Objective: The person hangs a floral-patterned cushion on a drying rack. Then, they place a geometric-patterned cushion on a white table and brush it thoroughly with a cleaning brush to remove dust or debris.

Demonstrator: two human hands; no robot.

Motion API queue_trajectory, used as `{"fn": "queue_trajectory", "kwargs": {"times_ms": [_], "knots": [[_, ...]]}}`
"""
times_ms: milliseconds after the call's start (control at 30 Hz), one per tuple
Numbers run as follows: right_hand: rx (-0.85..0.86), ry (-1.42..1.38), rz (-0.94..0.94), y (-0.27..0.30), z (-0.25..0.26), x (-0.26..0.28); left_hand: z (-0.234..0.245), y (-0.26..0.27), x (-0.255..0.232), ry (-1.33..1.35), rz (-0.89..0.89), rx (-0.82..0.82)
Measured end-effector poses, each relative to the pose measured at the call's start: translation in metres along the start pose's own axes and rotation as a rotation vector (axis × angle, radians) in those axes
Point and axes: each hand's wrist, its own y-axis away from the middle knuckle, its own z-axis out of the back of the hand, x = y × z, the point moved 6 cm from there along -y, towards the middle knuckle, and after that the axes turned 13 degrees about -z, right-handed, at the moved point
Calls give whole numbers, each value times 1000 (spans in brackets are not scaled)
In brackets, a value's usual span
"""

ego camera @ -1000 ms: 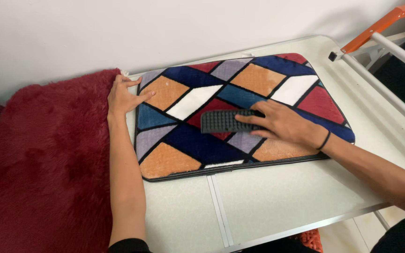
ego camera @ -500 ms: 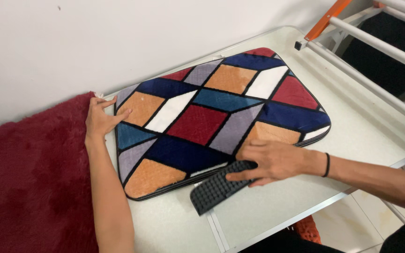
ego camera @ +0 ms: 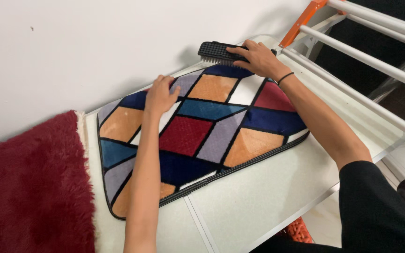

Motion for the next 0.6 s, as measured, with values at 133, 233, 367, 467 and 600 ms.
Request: {"fn": "queue_trajectory", "kwargs": {"times_ms": [133, 233, 367, 467, 600], "knots": [[-65, 100, 89, 4, -24, -6, -21, 6, -16, -202, -74, 21], [-48, 102, 179, 19, -17, 2, -18, 4, -24, -277, -45, 91], [-181, 43, 324, 40, 3, 32, -10, -30, -60, -171, -219, -24], [-193, -168, 237, 41, 9, 18, -41, -67, -92, -139, -412, 19], [-477, -551, -112, 46, 9, -39, -64, -87, -87, -208, -255, 63]]}}
